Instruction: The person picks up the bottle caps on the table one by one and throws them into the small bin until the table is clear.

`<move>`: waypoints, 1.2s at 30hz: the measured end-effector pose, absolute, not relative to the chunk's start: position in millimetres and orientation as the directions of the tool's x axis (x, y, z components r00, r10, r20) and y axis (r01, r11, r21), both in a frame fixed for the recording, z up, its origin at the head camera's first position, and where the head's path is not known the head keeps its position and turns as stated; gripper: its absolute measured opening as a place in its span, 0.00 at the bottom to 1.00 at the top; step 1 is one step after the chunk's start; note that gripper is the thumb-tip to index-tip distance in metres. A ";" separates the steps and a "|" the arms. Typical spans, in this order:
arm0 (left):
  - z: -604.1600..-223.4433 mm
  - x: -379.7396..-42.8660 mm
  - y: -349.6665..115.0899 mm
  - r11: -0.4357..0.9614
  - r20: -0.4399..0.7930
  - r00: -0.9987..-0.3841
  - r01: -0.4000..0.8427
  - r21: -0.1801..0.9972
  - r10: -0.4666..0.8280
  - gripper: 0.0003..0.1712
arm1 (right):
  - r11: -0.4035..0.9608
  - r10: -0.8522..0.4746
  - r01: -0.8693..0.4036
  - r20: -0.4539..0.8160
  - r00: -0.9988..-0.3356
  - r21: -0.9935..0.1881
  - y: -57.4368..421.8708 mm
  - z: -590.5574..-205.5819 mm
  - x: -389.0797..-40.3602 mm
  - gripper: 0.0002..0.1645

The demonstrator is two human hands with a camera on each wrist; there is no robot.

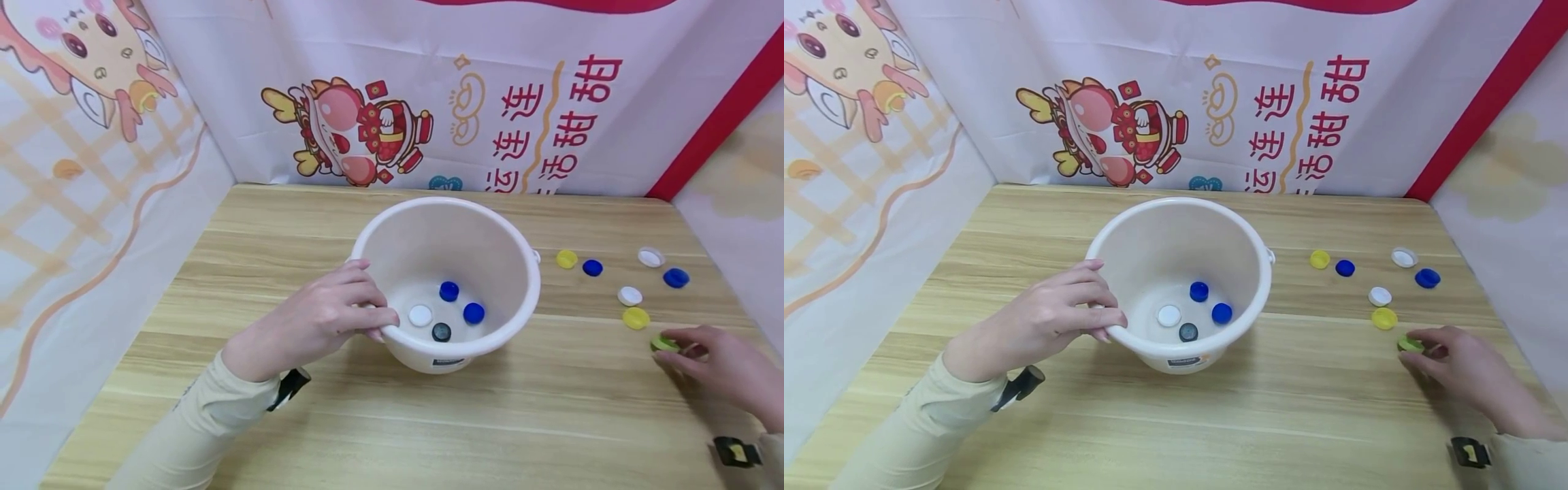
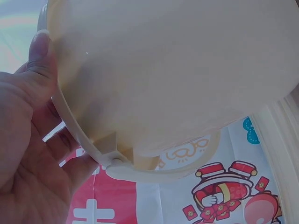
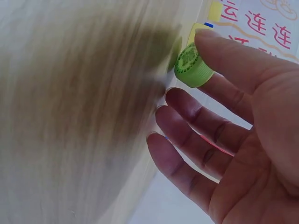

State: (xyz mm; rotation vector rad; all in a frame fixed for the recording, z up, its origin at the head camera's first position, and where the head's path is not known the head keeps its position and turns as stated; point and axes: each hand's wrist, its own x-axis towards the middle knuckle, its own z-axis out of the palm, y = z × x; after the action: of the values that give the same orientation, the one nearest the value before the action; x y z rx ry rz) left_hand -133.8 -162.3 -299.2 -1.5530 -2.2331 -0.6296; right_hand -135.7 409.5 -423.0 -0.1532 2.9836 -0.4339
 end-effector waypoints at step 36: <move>-299.7 -132.7 -162.3 0.297 0.521 -0.337 0.941 0.161 0.784 0.12 | 0.956 -0.133 -0.115 -0.048 -0.990 -0.271 405.9 -414.1 -129.5 0.27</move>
State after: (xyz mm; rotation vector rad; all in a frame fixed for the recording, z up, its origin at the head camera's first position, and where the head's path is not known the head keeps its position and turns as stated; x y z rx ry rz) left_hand -132.7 -162.3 -299.7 -1.5544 -2.2278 -0.6358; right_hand -129.5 405.9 -414.1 -0.1929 3.0415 -0.4157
